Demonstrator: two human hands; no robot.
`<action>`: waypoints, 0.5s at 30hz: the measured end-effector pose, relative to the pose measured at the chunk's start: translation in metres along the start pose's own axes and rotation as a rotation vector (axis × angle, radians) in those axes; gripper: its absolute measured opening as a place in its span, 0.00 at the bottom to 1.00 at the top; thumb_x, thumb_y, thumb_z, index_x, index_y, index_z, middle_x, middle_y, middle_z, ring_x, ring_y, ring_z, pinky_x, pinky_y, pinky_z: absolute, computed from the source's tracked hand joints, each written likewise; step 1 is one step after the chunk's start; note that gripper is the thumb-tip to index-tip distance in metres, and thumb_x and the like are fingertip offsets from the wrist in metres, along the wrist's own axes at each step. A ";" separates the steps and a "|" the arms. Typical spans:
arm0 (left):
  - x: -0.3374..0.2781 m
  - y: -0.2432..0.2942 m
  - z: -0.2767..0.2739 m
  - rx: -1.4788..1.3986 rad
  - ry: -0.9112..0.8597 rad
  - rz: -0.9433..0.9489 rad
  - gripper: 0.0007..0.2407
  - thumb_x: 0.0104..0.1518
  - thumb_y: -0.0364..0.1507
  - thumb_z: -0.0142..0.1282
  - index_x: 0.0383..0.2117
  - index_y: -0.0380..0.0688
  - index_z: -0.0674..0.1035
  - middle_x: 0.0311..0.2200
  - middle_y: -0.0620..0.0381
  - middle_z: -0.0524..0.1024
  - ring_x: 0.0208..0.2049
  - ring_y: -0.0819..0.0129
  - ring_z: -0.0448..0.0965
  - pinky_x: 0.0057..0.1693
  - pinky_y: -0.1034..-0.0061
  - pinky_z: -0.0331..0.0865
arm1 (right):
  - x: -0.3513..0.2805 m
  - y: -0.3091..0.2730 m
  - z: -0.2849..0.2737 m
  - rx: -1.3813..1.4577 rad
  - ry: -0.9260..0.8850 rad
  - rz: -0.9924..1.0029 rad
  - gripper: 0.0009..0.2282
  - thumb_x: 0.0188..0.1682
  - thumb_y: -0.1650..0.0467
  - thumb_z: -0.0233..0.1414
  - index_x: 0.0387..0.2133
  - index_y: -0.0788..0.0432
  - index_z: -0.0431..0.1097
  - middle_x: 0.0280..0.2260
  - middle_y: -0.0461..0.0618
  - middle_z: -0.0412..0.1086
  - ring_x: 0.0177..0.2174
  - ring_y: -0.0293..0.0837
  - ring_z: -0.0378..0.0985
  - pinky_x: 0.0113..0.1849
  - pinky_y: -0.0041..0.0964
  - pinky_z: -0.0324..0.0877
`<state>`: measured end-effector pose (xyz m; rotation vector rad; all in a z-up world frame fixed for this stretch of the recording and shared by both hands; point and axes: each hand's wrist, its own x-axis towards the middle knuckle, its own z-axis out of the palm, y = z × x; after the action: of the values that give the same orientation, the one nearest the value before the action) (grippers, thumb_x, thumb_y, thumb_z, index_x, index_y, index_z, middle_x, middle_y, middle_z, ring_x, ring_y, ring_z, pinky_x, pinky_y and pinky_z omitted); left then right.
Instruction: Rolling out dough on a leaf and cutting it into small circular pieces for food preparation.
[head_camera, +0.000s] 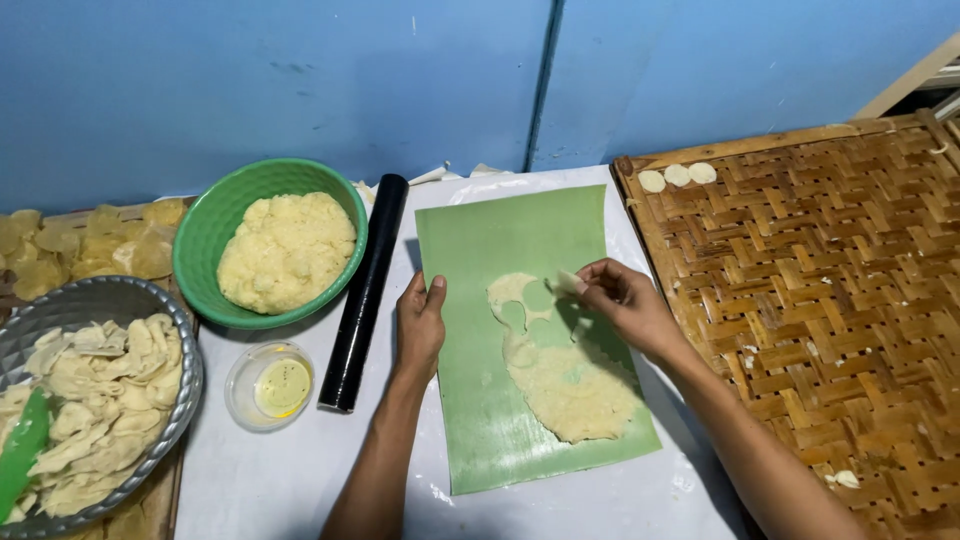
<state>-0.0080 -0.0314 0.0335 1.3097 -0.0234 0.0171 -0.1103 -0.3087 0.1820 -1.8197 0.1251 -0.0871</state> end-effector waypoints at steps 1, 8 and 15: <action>-0.001 0.006 -0.001 -0.001 -0.008 -0.001 0.15 0.69 0.26 0.46 0.62 0.45 0.71 0.44 0.56 0.81 0.47 0.75 0.71 0.63 0.65 0.63 | 0.003 -0.007 -0.010 0.000 0.008 0.001 0.07 0.50 0.75 0.56 0.41 0.63 0.73 0.30 0.52 0.78 0.32 0.41 0.75 0.39 0.39 0.74; -0.008 0.040 0.007 -0.027 -0.025 -0.040 0.15 0.70 0.26 0.44 0.61 0.45 0.72 0.40 0.52 0.82 0.42 0.74 0.77 0.61 0.65 0.68 | 0.054 0.017 -0.102 -0.494 0.275 -0.139 0.07 0.48 0.72 0.60 0.38 0.61 0.79 0.32 0.59 0.78 0.37 0.55 0.82 0.39 0.48 0.73; 0.017 -0.029 -0.025 0.048 0.009 -0.026 0.12 0.69 0.24 0.46 0.57 0.42 0.74 0.41 0.49 0.81 0.41 0.73 0.73 0.62 0.62 0.65 | 0.148 0.119 -0.207 -0.661 0.628 -0.138 0.06 0.46 0.70 0.61 0.35 0.54 0.81 0.30 0.50 0.78 0.35 0.57 0.82 0.39 0.47 0.75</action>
<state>0.0101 -0.0142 -0.0003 1.3577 0.0021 0.0013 0.0059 -0.5568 0.1177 -2.3987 0.5191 -0.7946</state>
